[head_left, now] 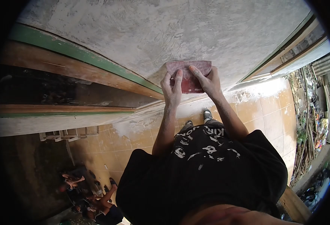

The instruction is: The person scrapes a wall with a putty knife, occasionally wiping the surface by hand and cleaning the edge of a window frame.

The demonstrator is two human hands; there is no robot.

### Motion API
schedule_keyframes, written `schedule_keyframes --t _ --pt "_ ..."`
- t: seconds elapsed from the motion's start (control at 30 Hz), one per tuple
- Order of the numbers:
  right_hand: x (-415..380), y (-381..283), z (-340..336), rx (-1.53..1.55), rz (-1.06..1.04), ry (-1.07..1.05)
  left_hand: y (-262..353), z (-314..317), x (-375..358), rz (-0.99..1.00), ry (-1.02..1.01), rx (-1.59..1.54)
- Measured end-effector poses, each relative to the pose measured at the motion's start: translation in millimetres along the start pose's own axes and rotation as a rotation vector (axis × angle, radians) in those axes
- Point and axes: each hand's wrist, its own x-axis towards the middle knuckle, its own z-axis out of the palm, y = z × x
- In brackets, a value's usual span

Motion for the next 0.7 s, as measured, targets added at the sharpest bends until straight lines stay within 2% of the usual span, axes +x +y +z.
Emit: schedule_keyframes --t 0.07,0.13,0.27,0.47,0.7 --pt "3 -1 2 -0.037 0.051 -0.001 3 2 1 0.034 0.118 0.049" --pt "5 4 5 0.094 0.027 0.001 2 4 -1 0.033 0.144 0.032" --pt "4 7 7 0.08 0.055 0.075 4 8 -2 -0.02 0.185 -0.038" --pt "7 -2 4 0.001 0.045 0.033 -7 3 -2 -0.062 0.157 -0.047" --pt "11 7 5 -0.072 -0.084 0.065 3 5 -2 -0.102 0.114 0.061"
